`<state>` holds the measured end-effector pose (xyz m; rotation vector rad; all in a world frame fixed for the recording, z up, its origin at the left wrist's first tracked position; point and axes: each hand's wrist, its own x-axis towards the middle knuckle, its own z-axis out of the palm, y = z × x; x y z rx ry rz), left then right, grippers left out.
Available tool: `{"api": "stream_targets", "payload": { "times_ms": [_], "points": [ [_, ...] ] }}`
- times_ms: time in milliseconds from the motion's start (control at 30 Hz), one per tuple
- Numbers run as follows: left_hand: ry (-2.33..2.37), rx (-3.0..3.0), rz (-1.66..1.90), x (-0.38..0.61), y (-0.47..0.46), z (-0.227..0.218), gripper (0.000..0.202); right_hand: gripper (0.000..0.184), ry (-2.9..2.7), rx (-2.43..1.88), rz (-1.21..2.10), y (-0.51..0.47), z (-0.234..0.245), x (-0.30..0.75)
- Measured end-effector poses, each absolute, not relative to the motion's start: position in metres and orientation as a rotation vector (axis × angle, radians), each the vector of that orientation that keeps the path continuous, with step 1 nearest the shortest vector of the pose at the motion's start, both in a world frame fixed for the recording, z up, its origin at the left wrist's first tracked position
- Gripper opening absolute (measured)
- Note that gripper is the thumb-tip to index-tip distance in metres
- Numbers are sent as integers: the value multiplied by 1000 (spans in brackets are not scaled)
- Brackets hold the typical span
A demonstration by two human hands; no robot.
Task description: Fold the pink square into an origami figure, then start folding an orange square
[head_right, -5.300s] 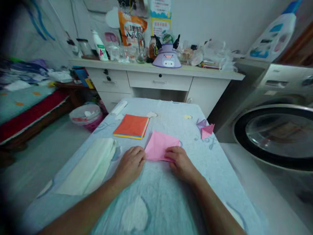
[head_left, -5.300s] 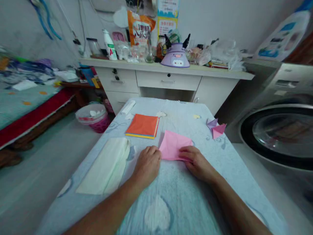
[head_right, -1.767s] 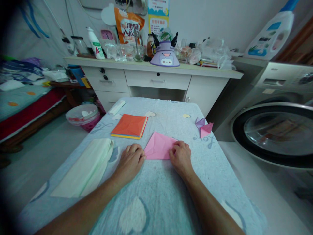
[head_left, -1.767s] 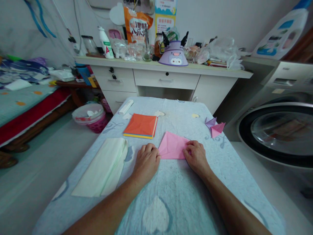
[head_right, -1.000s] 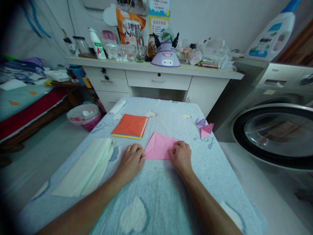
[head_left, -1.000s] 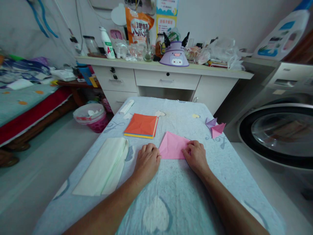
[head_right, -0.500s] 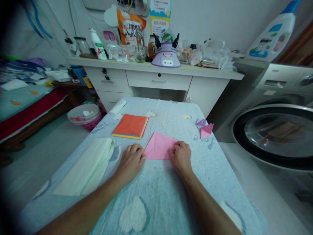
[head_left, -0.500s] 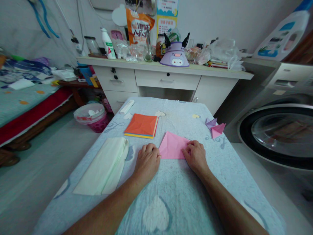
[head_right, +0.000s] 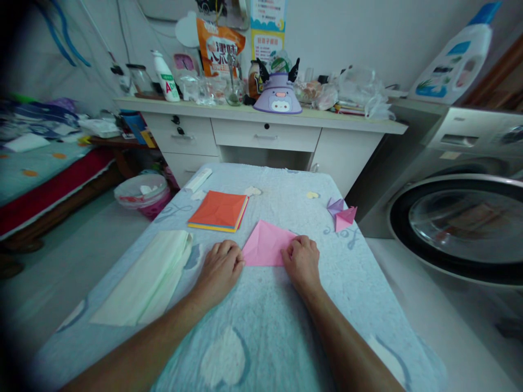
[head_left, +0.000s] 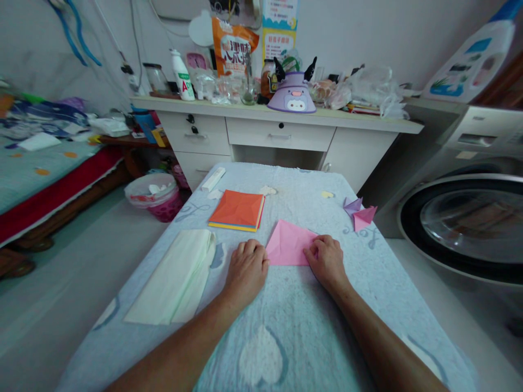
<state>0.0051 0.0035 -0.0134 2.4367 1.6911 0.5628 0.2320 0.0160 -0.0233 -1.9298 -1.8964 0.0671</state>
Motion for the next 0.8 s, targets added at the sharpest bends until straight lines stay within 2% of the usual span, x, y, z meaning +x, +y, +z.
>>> {"api": "stream_targets", "payload": {
  "times_ms": [200,400,600,800],
  "points": [
    [1670,2409,599,7,1,-13,19,9,-1879,-1894,-25,11,-17,225],
    [1580,2622,555,11,-8,-10,43,26,-2143,-1691,216,8,-13,218],
    [1419,2791,399,20,-18,-6,35,11,-2147,-1772,110,4,-11,210],
    [1447,2870,330,21,-25,-3,29,25,-2169,-1839,-36,-1,-9,201]
  ]
}}
